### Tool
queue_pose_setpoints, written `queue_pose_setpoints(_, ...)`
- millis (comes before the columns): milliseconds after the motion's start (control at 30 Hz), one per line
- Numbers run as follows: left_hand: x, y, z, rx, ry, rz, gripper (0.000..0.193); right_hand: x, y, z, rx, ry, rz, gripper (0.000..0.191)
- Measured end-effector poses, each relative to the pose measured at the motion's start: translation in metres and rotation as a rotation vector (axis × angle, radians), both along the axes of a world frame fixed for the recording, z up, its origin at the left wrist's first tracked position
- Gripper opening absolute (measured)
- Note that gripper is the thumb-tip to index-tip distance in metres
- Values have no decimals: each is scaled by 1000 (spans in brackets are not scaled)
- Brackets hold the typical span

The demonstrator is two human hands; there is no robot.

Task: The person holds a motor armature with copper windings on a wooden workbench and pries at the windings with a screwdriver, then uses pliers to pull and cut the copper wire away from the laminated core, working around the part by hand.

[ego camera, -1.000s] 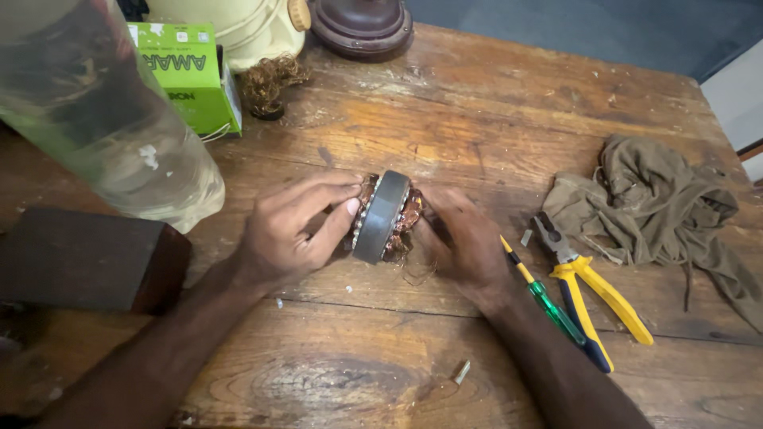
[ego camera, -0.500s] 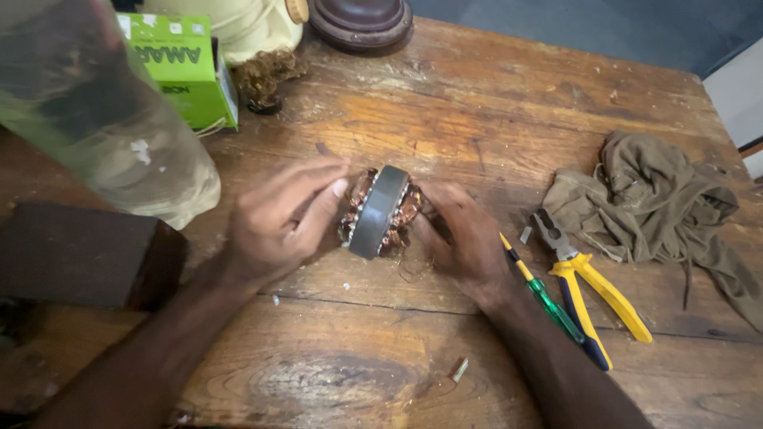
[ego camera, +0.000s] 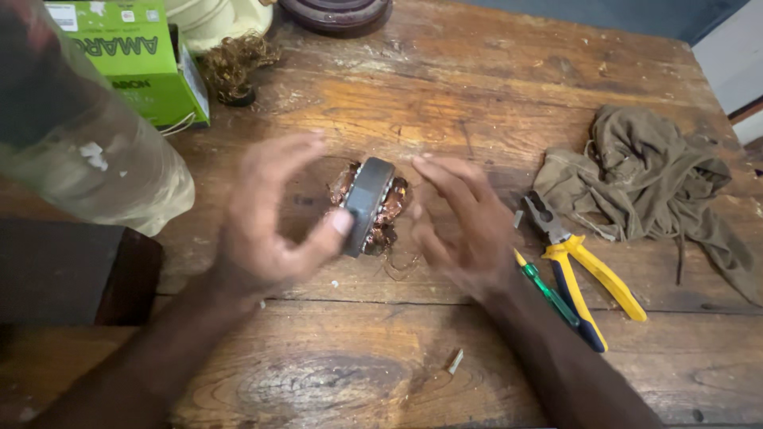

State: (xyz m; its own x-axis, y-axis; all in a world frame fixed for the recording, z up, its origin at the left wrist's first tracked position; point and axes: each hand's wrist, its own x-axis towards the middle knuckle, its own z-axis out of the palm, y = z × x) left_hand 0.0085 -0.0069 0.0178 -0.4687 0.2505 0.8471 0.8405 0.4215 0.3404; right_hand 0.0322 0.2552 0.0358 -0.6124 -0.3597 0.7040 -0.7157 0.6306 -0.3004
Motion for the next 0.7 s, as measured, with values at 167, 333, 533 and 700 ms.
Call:
queue_pose_setpoints(167,4,13,-4,-325,-79,17,88,11,-14,6,-18,-73,93,57)
queue_pose_setpoints(333,4,11,-2,-428,-193,10,94,9,-15,2,20,-2,62,57)
queue_pose_setpoints(533,4,12,-3,-357,-176,-53,92,4,-11,-9,16,116,116,41)
queue_pose_setpoints(700,3,11,-4,-359,-186,-55,92,8,-13,-4,-41,2,153,28)
